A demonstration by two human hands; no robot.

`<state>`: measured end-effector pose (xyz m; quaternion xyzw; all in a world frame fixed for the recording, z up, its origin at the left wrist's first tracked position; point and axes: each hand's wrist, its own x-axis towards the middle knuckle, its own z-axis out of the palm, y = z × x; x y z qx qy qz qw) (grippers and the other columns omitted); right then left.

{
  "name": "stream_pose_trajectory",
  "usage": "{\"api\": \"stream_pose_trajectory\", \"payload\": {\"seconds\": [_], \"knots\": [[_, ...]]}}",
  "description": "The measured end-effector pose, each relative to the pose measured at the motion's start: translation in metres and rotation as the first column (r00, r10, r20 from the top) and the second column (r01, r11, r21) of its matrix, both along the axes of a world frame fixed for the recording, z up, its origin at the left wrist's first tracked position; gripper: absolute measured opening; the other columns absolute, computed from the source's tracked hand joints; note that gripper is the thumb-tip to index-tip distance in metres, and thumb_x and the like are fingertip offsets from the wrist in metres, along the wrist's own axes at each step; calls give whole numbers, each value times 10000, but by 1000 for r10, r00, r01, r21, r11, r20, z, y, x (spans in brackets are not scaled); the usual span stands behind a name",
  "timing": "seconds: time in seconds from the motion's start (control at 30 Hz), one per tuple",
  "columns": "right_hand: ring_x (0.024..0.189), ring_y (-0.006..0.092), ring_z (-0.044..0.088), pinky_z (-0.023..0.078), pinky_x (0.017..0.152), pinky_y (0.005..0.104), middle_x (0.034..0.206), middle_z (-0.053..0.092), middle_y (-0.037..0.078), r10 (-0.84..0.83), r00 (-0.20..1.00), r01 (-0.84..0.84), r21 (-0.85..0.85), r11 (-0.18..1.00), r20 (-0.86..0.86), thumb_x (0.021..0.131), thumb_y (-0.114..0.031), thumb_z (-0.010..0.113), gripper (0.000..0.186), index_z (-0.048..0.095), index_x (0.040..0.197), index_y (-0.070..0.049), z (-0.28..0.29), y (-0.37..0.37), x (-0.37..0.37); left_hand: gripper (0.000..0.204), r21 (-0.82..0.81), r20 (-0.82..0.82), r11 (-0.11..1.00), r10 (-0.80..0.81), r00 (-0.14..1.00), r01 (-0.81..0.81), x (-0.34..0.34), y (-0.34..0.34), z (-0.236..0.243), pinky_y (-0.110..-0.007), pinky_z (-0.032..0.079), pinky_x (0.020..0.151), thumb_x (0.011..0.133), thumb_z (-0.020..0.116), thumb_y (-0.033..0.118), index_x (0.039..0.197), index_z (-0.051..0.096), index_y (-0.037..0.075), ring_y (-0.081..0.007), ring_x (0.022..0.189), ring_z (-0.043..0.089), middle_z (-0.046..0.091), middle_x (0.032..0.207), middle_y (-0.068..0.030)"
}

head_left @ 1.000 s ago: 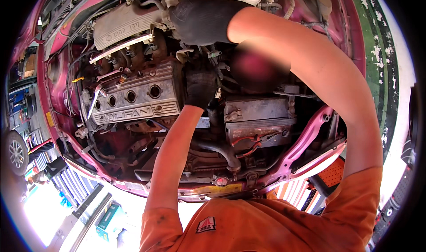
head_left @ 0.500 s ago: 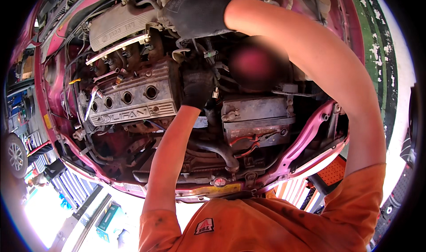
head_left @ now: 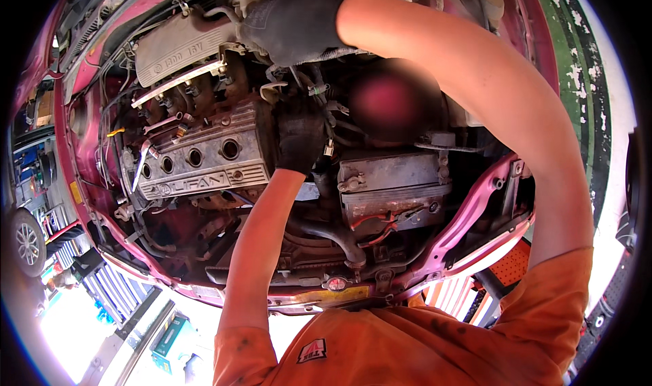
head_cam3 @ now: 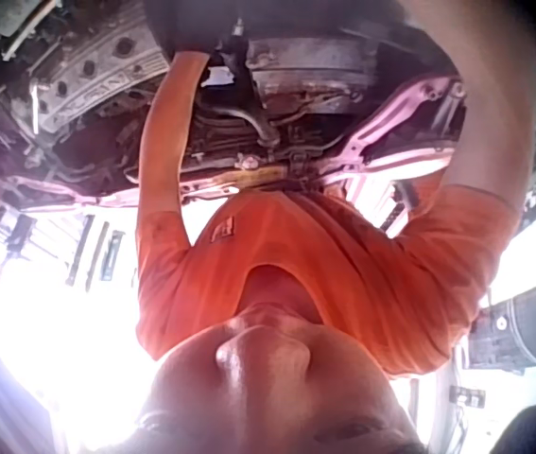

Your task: The person manipulates wires, hoses, and engine components within the engine bay of a pink car by hand and using a screwdriver and a wrench. They also open a drawer in a rolling tool cabinet.

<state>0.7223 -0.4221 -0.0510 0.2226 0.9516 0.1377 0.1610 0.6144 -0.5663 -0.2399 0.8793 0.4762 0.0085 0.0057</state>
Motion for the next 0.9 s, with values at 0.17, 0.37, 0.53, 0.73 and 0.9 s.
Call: {"api": "stream_pose_trajectory", "payload": {"seconds": [0.17, 0.37, 0.53, 0.73, 0.9], "knots": [[985, 327, 646, 495, 822, 468, 979, 711, 127, -175, 937, 84, -291, 953, -303, 775, -201, 592, 336, 721, 1048, -53, 18, -9, 10, 462, 85, 127, 996, -29, 992, 18, -12, -5, -20, -518, 404, 924, 817, 570, 306, 1188, 582, 32, -355, 1207, 491, 559, 1219, -179], [958, 327, 646, 456, 885, 463, 972, 705, 143, -108, 930, -3, -301, 954, -352, 780, -184, 587, 342, 708, 1046, -7, 21, -8, 16, 444, 134, 85, 991, -33, 996, 21, -12, -1, -26, -534, 403, 909, 810, 575, 316, 1161, 595, 45, -357, 1217, 481, 533, 1284, -182], [969, 314, 637, 474, 880, 446, 1005, 686, 169, -193, 926, 62, -374, 925, -325, 763, -147, 580, 349, 684, 1058, 7, 23, -15, 27, 481, 59, 37, 998, 27, 999, -29, 9, -3, 16, -510, 424, 939, 867, 564, 329, 1195, 566, -22, -398, 1143, 529, 583, 1178, -222], [982, 320, 627, 497, 876, 425, 1005, 675, 169, -159, 781, -72, -339, 938, -604, 704, -111, 590, 368, 691, 1053, -50, 1, -17, 34, 449, 242, 54, 970, -16, 998, 2, 0, -5, 16, -496, 427, 909, 827, 582, 308, 1141, 572, -13, -391, 1085, 542, 590, 1097, -214], [1012, 250, 603, 484, 911, 377, 1059, 628, 101, -280, 724, 107, -299, 948, -630, 738, -82, 650, 243, 666, 976, -36, 26, -35, 58, 363, -190, 424, 981, 117, 898, -38, -14, 4, 27, -436, 468, 893, 747, 610, 110, 1107, 625, 64, -340, 1061, 573, 618, 1104, -153]]}}
